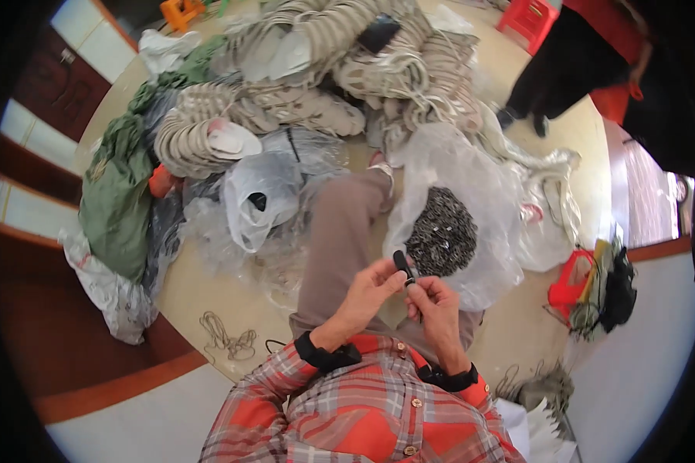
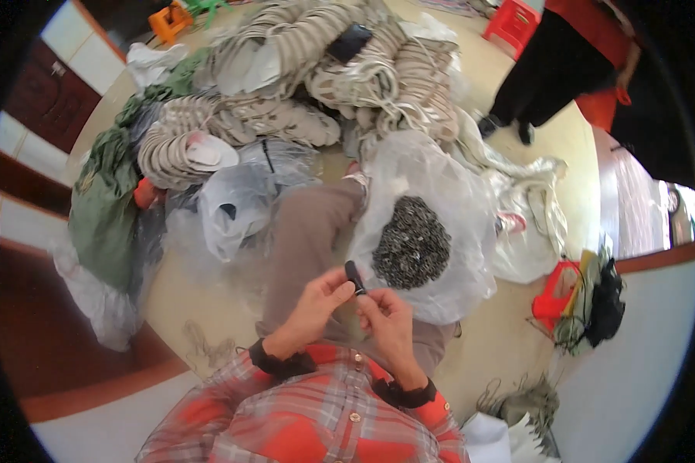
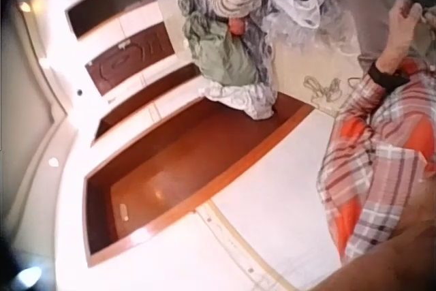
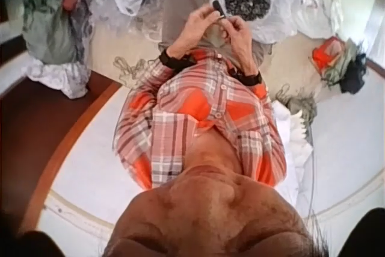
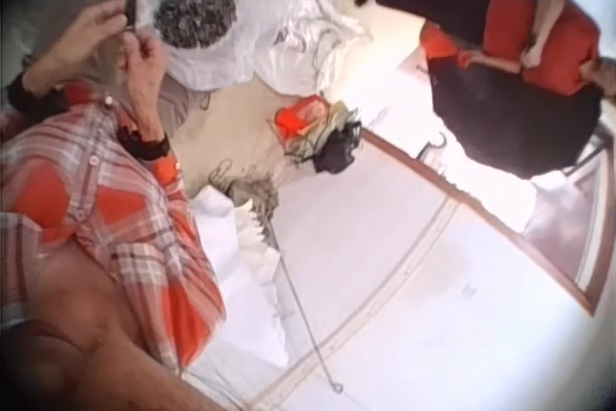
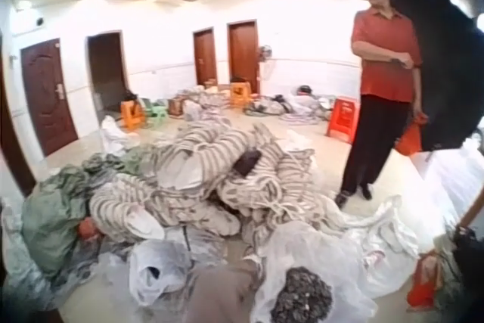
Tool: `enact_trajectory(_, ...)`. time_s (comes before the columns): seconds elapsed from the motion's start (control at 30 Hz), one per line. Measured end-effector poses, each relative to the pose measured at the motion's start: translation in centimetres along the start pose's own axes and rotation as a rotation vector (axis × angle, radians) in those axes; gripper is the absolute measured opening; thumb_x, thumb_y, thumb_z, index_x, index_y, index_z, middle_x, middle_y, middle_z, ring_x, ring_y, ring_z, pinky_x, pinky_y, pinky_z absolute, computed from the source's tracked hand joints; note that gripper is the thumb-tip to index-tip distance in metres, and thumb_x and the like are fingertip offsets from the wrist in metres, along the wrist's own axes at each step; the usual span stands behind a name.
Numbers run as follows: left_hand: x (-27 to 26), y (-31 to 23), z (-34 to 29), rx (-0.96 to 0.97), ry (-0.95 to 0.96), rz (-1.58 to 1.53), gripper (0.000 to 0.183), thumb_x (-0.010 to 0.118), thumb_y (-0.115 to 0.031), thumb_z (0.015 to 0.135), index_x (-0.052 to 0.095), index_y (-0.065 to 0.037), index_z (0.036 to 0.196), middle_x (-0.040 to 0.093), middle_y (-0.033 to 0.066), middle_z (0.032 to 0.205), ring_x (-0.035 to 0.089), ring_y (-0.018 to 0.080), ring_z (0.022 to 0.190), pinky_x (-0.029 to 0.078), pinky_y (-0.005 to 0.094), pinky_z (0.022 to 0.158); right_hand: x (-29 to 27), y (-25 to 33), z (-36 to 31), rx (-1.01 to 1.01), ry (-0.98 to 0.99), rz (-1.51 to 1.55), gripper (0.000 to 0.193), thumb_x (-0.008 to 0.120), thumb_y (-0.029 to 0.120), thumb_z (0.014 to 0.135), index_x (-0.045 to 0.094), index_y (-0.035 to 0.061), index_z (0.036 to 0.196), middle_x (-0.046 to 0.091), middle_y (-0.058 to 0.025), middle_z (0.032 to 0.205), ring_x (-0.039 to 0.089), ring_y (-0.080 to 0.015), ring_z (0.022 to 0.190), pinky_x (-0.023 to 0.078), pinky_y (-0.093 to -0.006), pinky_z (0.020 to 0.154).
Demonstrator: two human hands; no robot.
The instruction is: The recorder is sorting small black plastic shoe components from a large bag while sitting on the floor.
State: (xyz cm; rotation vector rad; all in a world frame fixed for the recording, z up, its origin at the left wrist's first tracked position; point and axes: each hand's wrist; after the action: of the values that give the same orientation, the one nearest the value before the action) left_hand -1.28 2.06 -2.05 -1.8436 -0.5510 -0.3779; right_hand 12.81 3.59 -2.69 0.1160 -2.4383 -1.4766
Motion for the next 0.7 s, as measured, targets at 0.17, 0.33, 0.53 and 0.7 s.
enact_trajectory(0.17,-3.8,-2.0,0.5,0.067,-0.081,0.103,0.03,0.043,-0.024,0.093,0.054,0.001,0.102,0.057,0.0053,0.077,0.055,0.0125,0.064,0.047,0.0266,0.055,3.5,0.8,1.1,0.111,0.299,0.14,0.015,0.054,0.008,0.086,0.057,-0.0043,0.095,0.061,-0.0091,0.075,0.061,-0.0137,0.063,0.05,-0.0237,0.058)
enact_trajectory(0.33,-16.8,-3.5,4.1,0.184,-0.567,0.397,0.03,0.039,-0.028,0.093,0.05,0.0,0.092,0.054,0.0115,0.071,0.059,0.0211,0.062,0.047,0.0316,0.055,4.6,0.8,0.7,0.342,0.49,-0.308,0.021,0.052,0.011,0.088,0.057,-0.0053,0.101,0.061,-0.009,0.08,0.061,-0.0134,0.065,0.05,-0.0233,0.058)
enact_trajectory(0.53,-28.5,7.2,14.1,0.333,-0.587,1.287,0.024,0.043,-0.021,0.088,0.05,-0.001,0.1,0.057,0.0231,0.089,0.057,0.0384,0.083,0.043,0.0466,0.075,3.0,-1.0,0.7,0.386,0.238,-0.347,0.018,0.051,0.01,0.087,0.058,-0.0022,0.099,0.061,-0.0068,0.078,0.059,-0.0119,0.069,0.049,-0.0237,0.062)
enact_trajectory(0.7,-27.4,10.0,13.9,0.124,-0.439,1.413,0.024,0.048,-0.016,0.083,0.052,-0.001,0.101,0.057,0.0235,0.094,0.056,0.0384,0.089,0.043,0.0453,0.075,-1.7,9.9,1.0,-0.275,-0.086,-0.406,0.019,0.049,0.009,0.088,0.048,0.0009,0.106,0.057,-0.0053,0.075,0.058,-0.014,0.065,0.048,-0.0257,0.06)
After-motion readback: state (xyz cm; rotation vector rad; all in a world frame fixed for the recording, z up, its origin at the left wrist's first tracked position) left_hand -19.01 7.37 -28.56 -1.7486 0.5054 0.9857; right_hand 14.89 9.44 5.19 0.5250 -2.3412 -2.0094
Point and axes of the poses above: each hand's wrist, its own z-axis towards the middle knuckle, its own x-axis out of the palm, y = z × x
